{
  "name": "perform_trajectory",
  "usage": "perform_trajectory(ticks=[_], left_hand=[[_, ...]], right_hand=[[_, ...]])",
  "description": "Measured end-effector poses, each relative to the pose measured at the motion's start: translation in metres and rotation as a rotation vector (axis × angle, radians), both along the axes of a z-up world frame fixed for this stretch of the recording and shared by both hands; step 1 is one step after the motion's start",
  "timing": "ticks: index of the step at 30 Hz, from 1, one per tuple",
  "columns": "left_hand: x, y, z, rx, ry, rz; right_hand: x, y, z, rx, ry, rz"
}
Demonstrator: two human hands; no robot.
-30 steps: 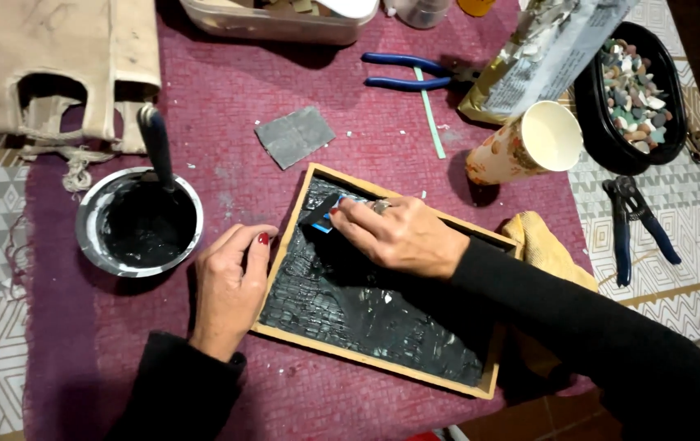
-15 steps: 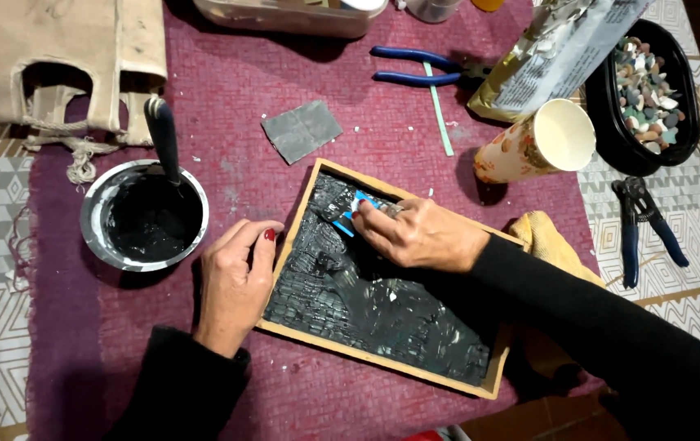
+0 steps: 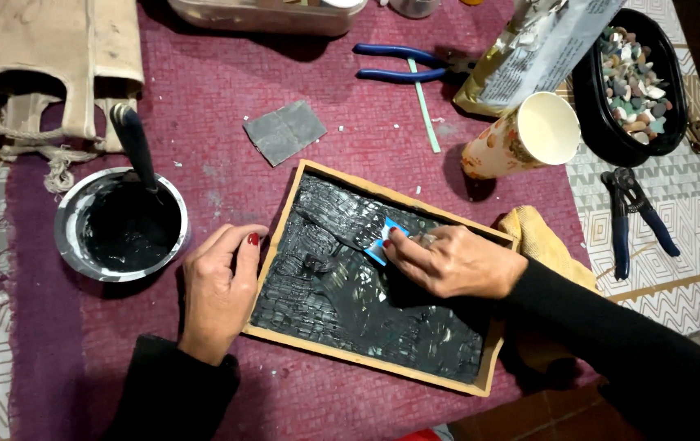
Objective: Apply and spread black grout over a mosaic tray using a small scraper tool.
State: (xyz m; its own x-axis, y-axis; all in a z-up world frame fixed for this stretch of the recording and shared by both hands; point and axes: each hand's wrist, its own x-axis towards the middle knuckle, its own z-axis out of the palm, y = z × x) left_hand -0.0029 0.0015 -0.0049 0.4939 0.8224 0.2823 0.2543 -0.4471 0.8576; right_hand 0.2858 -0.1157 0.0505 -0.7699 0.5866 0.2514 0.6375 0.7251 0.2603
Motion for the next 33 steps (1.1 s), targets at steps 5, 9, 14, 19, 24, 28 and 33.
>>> perform_trajectory(ticks=[5,9,14,19,24,28,33], left_hand=[[0.0,-0.002,0.005,0.009,0.01,-0.007],[0.0,0.0,0.0,0.013,0.021,-0.012],[0.003,-0.004,0.003,-0.031,0.048,0.001],[0.005,-0.005,0.007,-0.076,0.067,0.015],[0.004,-0.005,0.006,-0.087,0.102,0.031],[0.002,-0.005,0.003,-0.115,0.083,0.022],[0.003,-0.006,0.004,-0.082,0.084,0.017]], right_hand=[[0.01,-0.026,-0.004,-0.008,-0.021,-0.048],[0.02,-0.045,-0.006,-0.018,-0.017,-0.075],[0.034,-0.086,-0.014,-0.143,-0.077,-0.183],[0.041,-0.108,-0.004,-0.32,-0.167,-0.291],[0.031,-0.086,0.003,-0.103,0.032,-0.309],[0.034,-0.064,-0.016,-0.007,0.035,-0.296],[0.034,-0.062,-0.021,-0.118,-0.018,-0.309]])
